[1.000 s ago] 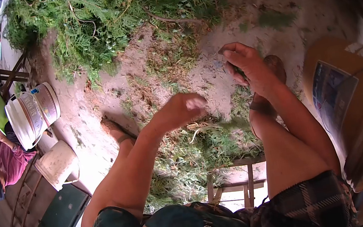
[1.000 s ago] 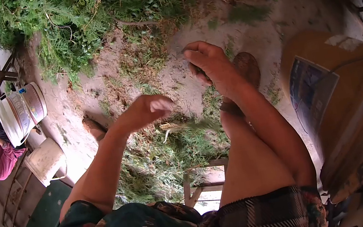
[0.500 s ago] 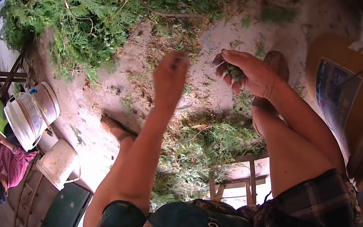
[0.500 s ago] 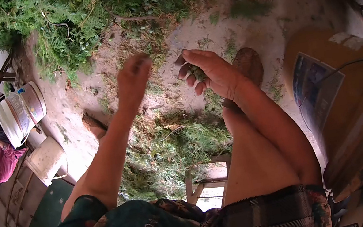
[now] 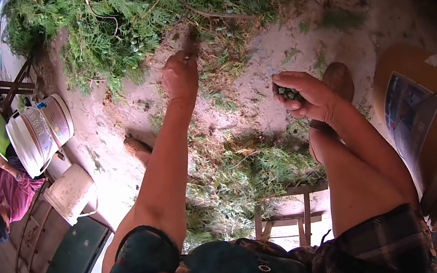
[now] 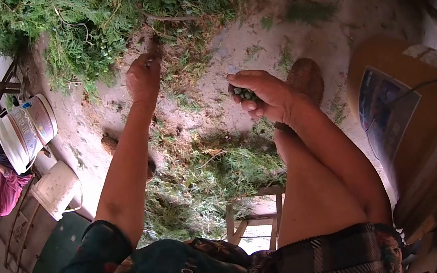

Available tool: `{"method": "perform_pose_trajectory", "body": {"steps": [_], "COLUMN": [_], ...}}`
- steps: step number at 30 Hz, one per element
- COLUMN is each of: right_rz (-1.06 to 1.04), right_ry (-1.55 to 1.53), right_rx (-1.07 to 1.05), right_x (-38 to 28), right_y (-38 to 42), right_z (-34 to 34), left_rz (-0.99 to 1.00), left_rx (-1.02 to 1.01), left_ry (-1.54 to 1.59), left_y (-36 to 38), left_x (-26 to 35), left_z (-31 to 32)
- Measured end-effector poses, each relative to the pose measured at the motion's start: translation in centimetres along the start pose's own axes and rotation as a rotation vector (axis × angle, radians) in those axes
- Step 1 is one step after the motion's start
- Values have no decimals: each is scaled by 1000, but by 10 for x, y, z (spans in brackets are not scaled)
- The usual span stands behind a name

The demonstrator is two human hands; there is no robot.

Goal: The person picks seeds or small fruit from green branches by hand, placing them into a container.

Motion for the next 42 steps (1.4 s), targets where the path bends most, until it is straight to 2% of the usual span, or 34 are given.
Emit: {"method": "perform_pose_trajectory", "body": {"steps": [3,5,6,8,9,11,16,18,20,22,24,26,27,28,30,32,34,36,38,39,41,42], "right_rz": [-21,-23,-25,-34,-43,-51,-57,-37,-77,-116,-117,-115,-116,-121,-128,-148,-157,-97,-84,-73,-68,-77], "right_ry": [-22,-24,-26,-29,-31,-23,-38,-14,23,58,78,93,108,105,-11,-96,-162,-168,-165,-151,-142,-125], "right_rx": [12,20,29,25,24,31,43,21,25,34,-5,-10,-20,-20,-11,-25,-50,-138,-133,-129,-127,-94], "right_x": [1,-1,-1,0,-1,-1,-1,-1,0,0,0,2,4,3,1,0,0,5,6,6,5,4], "right_y": [-2,0,0,0,-1,-1,-1,0,-3,-4,-4,-4,-4,-3,-1,-2,-4,-7,-4,-3,-1,-1], "right_z": [-4,-4,-5,-6,-6,-6,-9,-9,-8,-6,-6,-10,-10,-9,-5,0,-3,-13,-15,-16,-14,-13], "left_rz": [89,23,49,200,203,95,-75,51,1,185,201,-49,66,71,130,349,477,428,221,224,406,409], "left_rx": [102,251,176,297,305,222,169,136,86,180,208,76,117,117,-52,-342,-559,-529,-206,-211,171,167], "left_ry": [-53,214,363,223,219,77,5,-53,-86,-133,-85,-68,-124,-127,219,436,602,492,359,358,-154,-156], "left_y": [3,-1,-5,-14,-20,-33,-44,-45,-41,-36,-37,-43,-47,-42,-1,41,70,55,26,15,-2,-9], "left_x": [-8,-21,-30,-34,-34,-25,-2,-7,-12,-18,-7,-1,-2,-1,44,66,96,99,90,81,61,52], "left_z": [0,-12,-19,-25,-26,-25,-25,-19,-9,-1,-7,-14,-16,-15,-26,-6,-7,-4,2,11,26,31]}}
Point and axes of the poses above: each hand's wrist, its own y-axis away from the middle knuckle, its own z-axis out of the palm, x = y × z, the point moved 1 cm from there along -y, towards the middle knuckle, and after that the axes turned 12 degrees about -x, right-handed, at the moved point
